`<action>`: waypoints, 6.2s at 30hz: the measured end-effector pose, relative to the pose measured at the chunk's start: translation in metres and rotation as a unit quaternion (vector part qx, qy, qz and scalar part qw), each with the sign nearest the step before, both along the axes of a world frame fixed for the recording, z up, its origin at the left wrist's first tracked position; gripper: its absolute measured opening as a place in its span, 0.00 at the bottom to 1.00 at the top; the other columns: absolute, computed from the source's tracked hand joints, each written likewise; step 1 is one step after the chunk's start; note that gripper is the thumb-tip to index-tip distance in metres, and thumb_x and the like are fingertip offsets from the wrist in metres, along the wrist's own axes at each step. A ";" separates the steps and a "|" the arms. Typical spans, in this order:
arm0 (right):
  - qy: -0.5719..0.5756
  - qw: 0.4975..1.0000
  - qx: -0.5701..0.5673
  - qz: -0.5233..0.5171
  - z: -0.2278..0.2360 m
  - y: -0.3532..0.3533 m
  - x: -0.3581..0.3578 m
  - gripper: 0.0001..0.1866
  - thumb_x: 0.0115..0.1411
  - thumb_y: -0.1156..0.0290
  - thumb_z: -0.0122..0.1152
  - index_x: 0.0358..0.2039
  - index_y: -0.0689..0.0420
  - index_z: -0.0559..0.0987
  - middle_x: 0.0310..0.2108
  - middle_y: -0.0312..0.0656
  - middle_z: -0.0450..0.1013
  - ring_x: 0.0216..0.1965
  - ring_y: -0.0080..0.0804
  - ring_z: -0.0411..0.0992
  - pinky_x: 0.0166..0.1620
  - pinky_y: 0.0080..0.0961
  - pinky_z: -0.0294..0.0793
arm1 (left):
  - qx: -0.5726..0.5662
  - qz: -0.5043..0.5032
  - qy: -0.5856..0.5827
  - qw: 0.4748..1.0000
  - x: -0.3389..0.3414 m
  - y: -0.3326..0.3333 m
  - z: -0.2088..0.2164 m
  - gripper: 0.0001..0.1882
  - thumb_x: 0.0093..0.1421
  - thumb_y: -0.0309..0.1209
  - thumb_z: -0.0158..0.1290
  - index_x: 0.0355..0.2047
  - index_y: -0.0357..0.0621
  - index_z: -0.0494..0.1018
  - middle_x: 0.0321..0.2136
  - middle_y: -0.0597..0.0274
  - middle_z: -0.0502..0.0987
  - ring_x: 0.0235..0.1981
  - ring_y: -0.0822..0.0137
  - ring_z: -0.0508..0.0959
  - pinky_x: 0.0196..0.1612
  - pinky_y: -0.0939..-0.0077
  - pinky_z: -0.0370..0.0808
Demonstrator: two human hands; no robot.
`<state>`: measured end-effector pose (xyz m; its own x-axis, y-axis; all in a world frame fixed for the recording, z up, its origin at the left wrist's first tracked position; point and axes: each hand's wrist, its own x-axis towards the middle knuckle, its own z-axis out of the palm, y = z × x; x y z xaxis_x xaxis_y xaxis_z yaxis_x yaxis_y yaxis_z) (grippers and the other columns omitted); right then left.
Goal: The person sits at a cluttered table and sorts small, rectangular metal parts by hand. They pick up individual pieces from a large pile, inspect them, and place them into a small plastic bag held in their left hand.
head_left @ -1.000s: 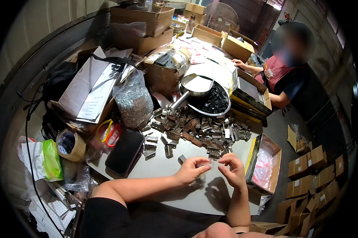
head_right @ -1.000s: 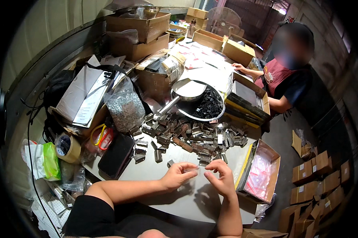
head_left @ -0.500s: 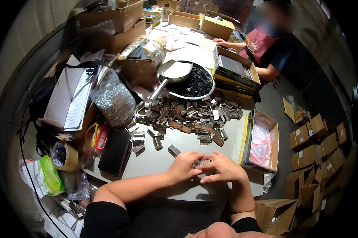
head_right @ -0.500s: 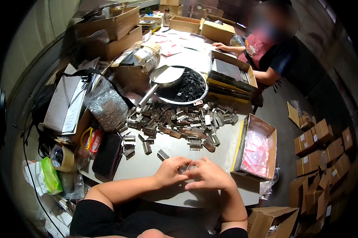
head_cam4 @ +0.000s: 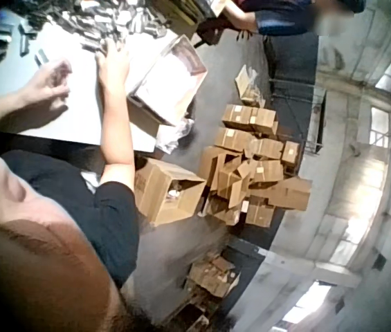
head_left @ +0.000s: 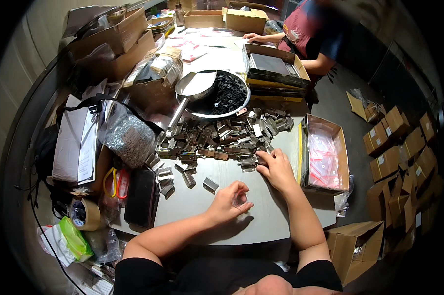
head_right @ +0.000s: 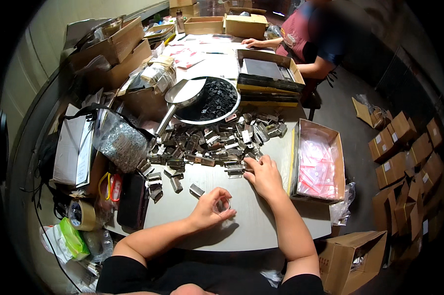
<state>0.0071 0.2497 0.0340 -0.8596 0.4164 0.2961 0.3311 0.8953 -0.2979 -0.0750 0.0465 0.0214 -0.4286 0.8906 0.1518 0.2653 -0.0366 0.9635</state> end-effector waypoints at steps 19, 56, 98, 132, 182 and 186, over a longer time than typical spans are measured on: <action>-0.025 0.998 -0.046 -0.042 0.026 -0.012 0.009 0.13 0.50 0.77 0.58 0.38 0.55 0.81 0.34 0.49 0.74 0.34 0.51 0.74 0.40 0.41 0.75 | -0.020 -0.017 -0.084 0.996 -0.002 -0.001 0.003 0.21 0.52 0.29 0.65 0.40 0.38 0.66 0.28 0.66 0.72 0.30 0.78 0.71 0.36 0.81 0.71; -0.047 0.819 -0.496 0.286 0.036 -0.031 0.010 0.11 0.54 0.75 0.56 0.38 0.61 0.78 0.30 0.38 0.74 0.30 0.23 0.70 0.35 0.21 0.70 | -0.070 -0.184 -0.388 0.901 -0.006 0.000 -0.003 0.25 0.56 0.25 0.60 0.53 0.38 0.65 0.39 0.67 0.73 0.40 0.76 0.74 0.44 0.77 0.73; 0.035 0.988 -0.147 -0.015 0.017 0.000 0.004 0.08 0.56 0.75 0.59 0.30 0.63 0.69 0.27 0.57 0.72 0.32 0.58 0.71 0.36 0.45 0.69 | -0.093 -0.115 -0.517 0.843 -0.007 -0.010 0.009 0.34 0.55 0.26 0.61 0.60 0.43 0.59 0.34 0.68 0.69 0.28 0.75 0.70 0.29 0.80 0.69; -0.121 0.974 -0.161 0.108 0.026 -0.014 0.001 0.17 0.47 0.71 0.70 0.39 0.55 0.78 0.37 0.48 0.68 0.40 0.49 0.70 0.45 0.38 0.71 | -0.080 -0.133 -0.513 0.844 -0.002 -0.003 0.001 0.30 0.56 0.30 0.62 0.57 0.42 0.62 0.31 0.71 0.70 0.28 0.78 0.71 0.28 0.82 0.68; -0.005 0.707 -0.683 0.185 0.030 -0.016 0.005 0.09 0.62 0.72 0.58 0.42 0.58 0.72 0.36 0.33 0.71 0.35 0.18 0.69 0.38 0.18 0.71 | 0.014 -0.069 -0.506 0.860 0.001 0.000 -0.003 0.21 0.57 0.31 0.61 0.47 0.45 0.65 0.25 0.70 0.71 0.23 0.78 0.70 0.26 0.84 0.66; -0.001 0.743 -0.645 0.177 0.027 -0.021 0.005 0.08 0.62 0.72 0.57 0.41 0.58 0.73 0.35 0.33 0.72 0.35 0.17 0.69 0.38 0.17 0.70 | 0.035 0.007 -0.505 0.862 0.003 -0.001 0.001 0.16 0.58 0.26 0.59 0.44 0.43 0.66 0.27 0.68 0.73 0.25 0.77 0.71 0.27 0.82 0.68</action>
<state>0.0120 0.2285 0.0608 -0.9828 0.1002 -0.1551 0.1446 -0.1041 -0.9840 -0.0723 0.0452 0.0226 -0.3842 0.8880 -0.2527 -0.7073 -0.1073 0.6987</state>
